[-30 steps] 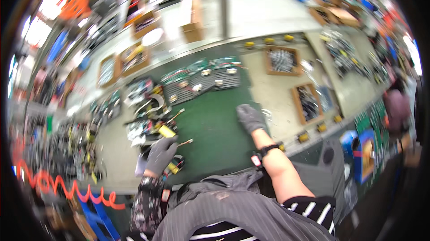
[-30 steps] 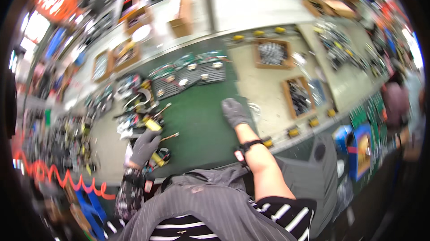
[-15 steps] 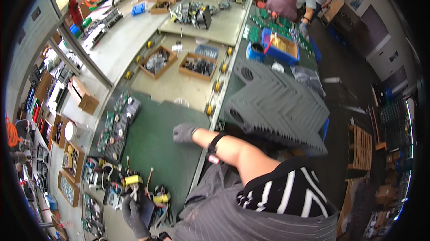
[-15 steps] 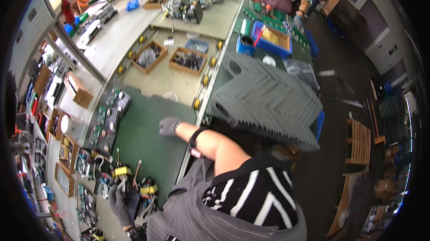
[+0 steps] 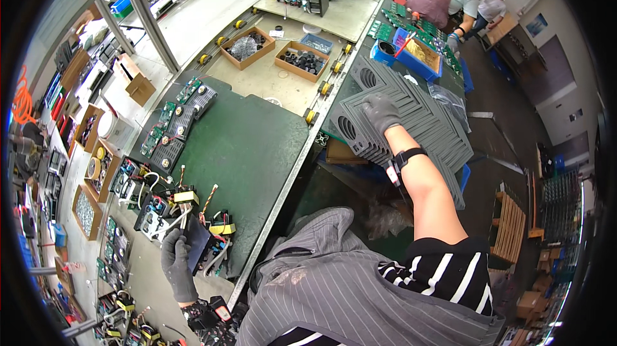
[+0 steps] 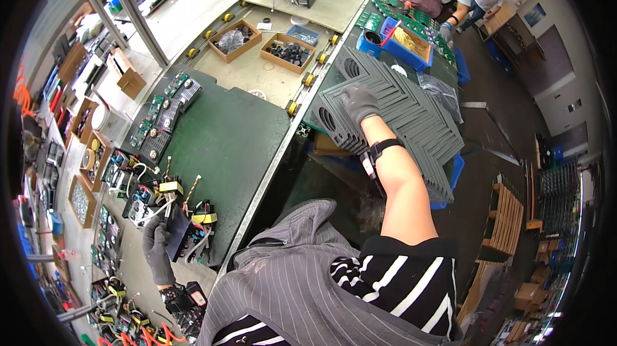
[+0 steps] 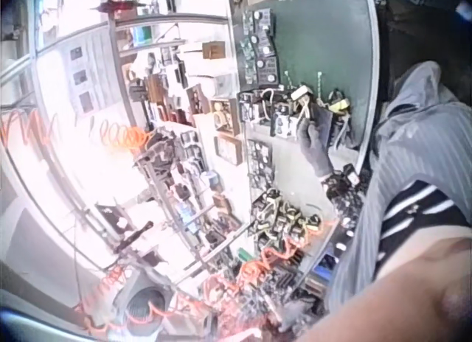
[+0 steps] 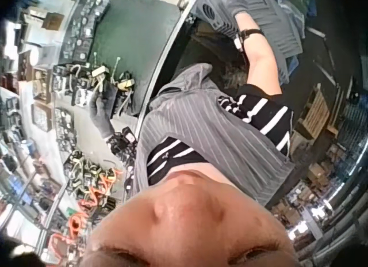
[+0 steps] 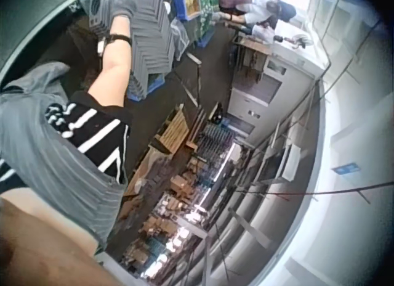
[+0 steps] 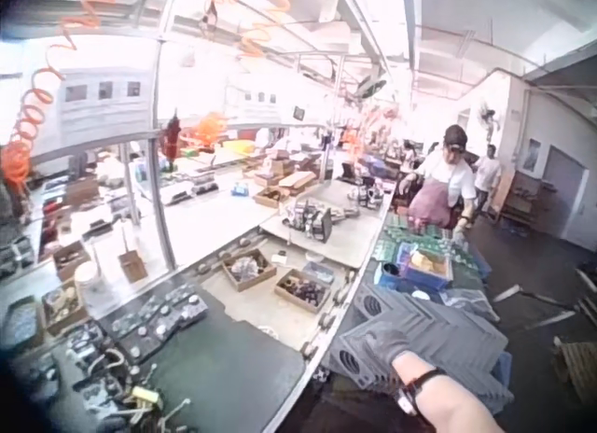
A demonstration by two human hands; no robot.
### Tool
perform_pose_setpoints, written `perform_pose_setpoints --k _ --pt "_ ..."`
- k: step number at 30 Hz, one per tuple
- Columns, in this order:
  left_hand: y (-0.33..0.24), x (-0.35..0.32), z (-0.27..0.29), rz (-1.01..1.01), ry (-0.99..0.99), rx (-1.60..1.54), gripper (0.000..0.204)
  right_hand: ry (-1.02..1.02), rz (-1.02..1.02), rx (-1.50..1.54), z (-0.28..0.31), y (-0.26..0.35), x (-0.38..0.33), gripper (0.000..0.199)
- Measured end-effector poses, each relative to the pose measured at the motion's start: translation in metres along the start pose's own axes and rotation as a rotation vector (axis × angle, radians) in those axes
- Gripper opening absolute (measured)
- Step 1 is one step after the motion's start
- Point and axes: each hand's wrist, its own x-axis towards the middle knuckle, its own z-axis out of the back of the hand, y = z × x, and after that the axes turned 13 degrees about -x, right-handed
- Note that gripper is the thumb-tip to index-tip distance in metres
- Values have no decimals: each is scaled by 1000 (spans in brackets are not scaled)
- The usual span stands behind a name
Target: Assembling electronic components, wiring harnesses, and fans into a metal chassis using an electric screwdriver.
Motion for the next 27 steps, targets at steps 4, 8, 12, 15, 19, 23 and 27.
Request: perform_pose_setpoints --k 4,8,12,15,19,23,27 --pt "-7 -15 -21 35 -34 60 32 -12 230 -149 -11 -20 40 27" --pt "-14 -30 -55 32 -74 158 32 89 554 -319 -17 -31 83 31" --pt "-22 -52 -71 69 -76 204 29 243 865 -307 -17 -31 122 34" --pt "-25 -80 -71 94 -182 295 29 270 1048 -286 -12 -28 135 31" --pt "-28 -115 -75 192 -344 354 33 359 1144 -293 -5 -26 136 32" --pt "-24 -120 -98 291 -445 350 34 264 1159 -270 -14 -28 128 33" --pt "-23 -105 -129 251 -356 423 32 271 1027 -164 -35 -30 133 44"
